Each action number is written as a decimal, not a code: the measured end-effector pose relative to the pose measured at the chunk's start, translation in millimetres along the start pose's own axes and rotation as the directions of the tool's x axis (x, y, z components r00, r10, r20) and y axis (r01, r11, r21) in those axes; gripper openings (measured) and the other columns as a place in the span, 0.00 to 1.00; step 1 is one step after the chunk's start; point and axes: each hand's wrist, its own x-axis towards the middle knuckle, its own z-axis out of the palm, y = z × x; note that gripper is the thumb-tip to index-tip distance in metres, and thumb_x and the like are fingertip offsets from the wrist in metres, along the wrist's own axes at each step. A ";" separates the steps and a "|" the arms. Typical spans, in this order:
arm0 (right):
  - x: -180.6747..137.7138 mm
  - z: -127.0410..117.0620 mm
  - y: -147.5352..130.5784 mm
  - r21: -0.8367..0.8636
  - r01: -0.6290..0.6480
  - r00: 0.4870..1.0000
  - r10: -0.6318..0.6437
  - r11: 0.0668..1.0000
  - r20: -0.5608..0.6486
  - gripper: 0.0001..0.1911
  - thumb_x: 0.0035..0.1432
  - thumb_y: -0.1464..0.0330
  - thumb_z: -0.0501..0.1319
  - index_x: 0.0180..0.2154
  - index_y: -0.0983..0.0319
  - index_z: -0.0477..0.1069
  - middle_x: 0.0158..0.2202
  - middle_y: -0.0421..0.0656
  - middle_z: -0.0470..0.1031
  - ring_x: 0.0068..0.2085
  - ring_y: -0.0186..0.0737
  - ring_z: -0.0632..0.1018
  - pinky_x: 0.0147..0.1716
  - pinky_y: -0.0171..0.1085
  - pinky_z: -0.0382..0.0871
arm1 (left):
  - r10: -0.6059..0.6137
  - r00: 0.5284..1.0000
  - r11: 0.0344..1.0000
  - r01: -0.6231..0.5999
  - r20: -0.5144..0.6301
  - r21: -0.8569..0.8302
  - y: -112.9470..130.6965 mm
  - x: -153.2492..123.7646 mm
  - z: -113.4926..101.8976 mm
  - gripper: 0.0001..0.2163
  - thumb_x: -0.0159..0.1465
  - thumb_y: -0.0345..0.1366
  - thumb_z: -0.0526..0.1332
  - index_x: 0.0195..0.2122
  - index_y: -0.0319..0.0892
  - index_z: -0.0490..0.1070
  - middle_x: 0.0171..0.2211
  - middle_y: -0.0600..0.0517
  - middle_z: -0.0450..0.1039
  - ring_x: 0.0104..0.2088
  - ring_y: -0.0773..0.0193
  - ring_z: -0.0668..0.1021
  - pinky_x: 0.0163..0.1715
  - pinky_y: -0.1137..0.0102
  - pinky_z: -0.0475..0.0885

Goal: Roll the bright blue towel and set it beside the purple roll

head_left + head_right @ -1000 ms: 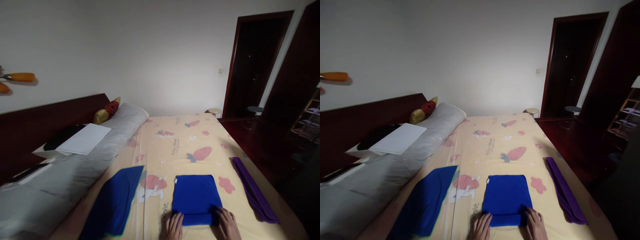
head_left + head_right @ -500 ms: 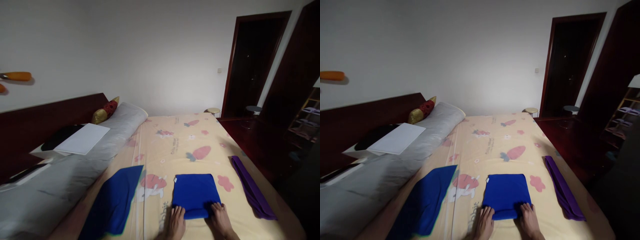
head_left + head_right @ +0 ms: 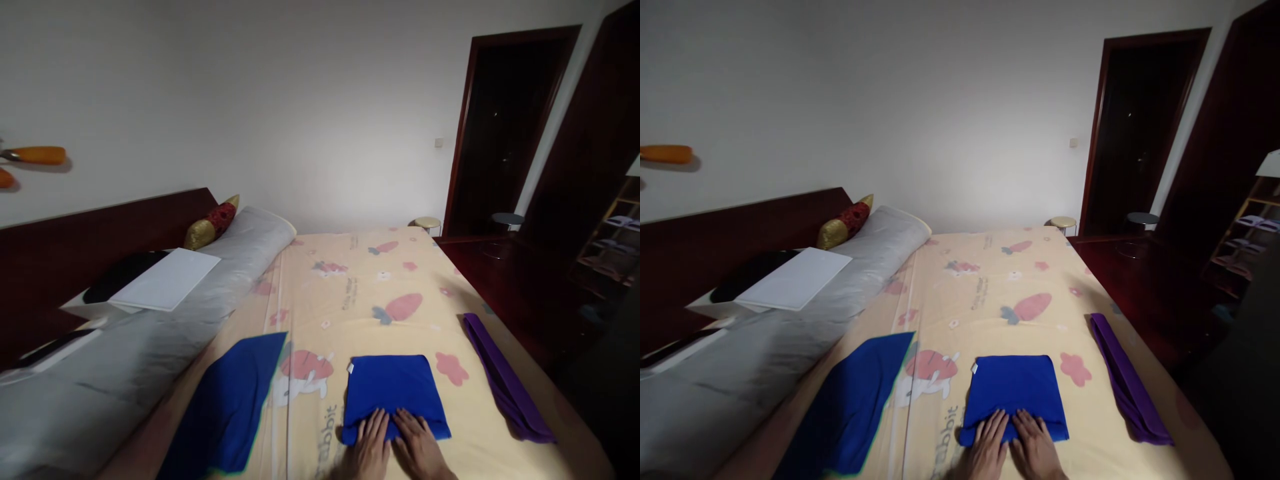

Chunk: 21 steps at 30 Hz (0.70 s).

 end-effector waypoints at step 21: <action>14.0 -19.1 15.8 0.021 -0.105 0.994 0.104 0.994 0.022 0.34 0.57 0.46 0.38 0.61 0.48 0.54 0.69 0.41 0.58 0.71 0.45 0.58 0.70 0.61 0.56 | 0.051 0.966 0.974 0.009 -0.254 0.227 -19.8 10.3 3.3 0.23 0.62 0.51 0.38 0.59 0.69 0.35 0.68 0.65 0.57 0.67 0.64 0.66 0.66 0.49 0.73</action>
